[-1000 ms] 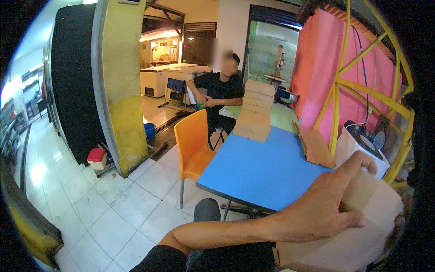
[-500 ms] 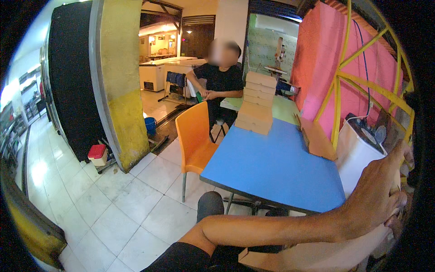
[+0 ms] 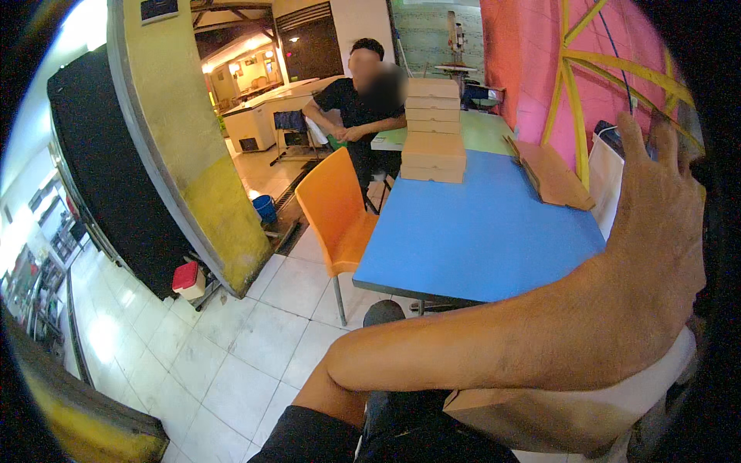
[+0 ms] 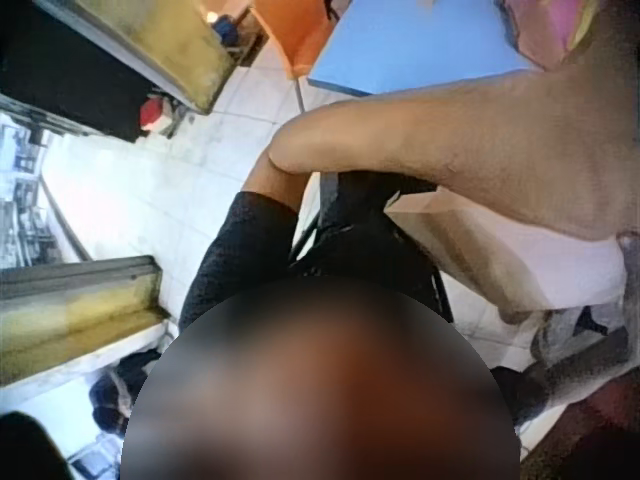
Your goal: The person assembles flat cardboard pieces into small boxes by folding the flaps and securing them with tape. The person repeatedly picks up a flat piece, folds it into a box shape, and places the finished box on a stack on the table.
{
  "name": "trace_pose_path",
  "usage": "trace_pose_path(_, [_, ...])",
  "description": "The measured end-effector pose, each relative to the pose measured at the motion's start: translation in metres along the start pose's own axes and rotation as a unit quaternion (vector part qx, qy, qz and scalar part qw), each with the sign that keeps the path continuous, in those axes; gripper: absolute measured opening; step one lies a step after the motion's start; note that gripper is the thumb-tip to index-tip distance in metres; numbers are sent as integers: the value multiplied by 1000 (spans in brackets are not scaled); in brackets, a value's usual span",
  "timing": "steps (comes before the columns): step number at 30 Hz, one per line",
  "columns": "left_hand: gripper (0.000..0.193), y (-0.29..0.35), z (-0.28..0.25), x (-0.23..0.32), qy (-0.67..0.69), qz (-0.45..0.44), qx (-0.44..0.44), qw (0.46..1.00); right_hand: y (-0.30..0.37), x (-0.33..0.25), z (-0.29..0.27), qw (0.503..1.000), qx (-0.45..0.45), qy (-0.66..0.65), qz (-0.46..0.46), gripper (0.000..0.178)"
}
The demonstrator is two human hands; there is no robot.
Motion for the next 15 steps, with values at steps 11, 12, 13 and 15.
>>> trace_pose_path(11, [33, 3, 25, -53, 196, 92, -117, 969, -4, 38, 9, 962, -42, -271, -16, 55])
trace_pose_path(12, [35, 2, 30, -61, 205, 88, -112, 968, -1, 42, 7, 945, -30, -326, -23, 55])
trace_pose_path(13, [37, 2, 37, -67, 213, 83, -108, 967, 0, 45, 7, 925, -19, -379, -32, 55])
trace_pose_path(15, [39, 7, 55, -77, 231, 64, -126, 963, 3, 57, 23, 823, -52, -564, 49, 51])
Point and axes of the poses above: each hand's wrist, its own y-axis away from the middle knuckle, its own z-axis out of the palm, x = y × z, the point moved 10 cm from there along -y, towards the middle knuckle, and after that the axes turned 4 degrees about -y, right-handed, at the moved point
